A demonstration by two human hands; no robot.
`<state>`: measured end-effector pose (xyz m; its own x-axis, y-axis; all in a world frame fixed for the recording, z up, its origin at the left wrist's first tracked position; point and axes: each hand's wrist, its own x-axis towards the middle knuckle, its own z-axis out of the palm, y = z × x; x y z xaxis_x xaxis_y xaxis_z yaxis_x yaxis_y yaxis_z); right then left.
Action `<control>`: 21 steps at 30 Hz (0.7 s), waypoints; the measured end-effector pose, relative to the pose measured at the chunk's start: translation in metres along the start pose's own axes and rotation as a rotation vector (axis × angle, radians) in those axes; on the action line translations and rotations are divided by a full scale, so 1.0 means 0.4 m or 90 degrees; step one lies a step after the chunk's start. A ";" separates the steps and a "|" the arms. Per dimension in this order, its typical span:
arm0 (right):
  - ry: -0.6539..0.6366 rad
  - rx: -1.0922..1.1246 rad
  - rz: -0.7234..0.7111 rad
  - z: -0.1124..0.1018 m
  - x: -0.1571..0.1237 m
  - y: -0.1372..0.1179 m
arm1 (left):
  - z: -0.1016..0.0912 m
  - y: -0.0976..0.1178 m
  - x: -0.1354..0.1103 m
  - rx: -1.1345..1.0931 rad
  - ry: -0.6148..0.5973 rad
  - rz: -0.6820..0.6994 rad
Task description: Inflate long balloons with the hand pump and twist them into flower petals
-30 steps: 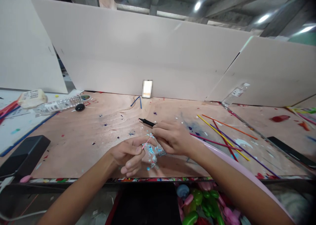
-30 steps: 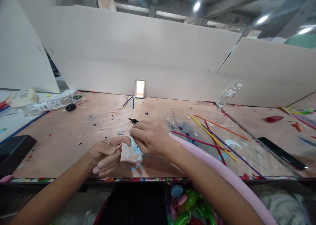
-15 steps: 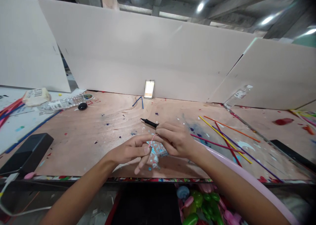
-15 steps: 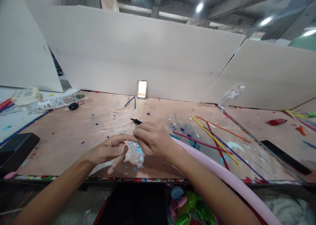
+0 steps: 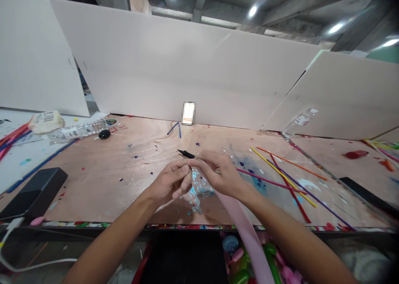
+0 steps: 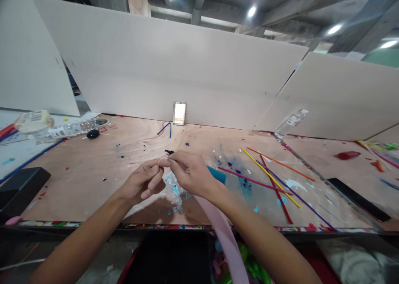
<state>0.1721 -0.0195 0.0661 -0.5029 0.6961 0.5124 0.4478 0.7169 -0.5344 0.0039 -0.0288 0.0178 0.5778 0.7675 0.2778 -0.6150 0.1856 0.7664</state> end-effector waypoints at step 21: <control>-0.032 -0.129 0.019 0.039 -0.007 0.025 | -0.002 0.008 0.011 0.635 0.169 0.121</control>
<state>0.1666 -0.0150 0.0489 -0.5204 0.7184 0.4617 0.6005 0.6922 -0.4003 0.0042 -0.0242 0.0211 0.3076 0.8632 0.4004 0.1077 -0.4497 0.8867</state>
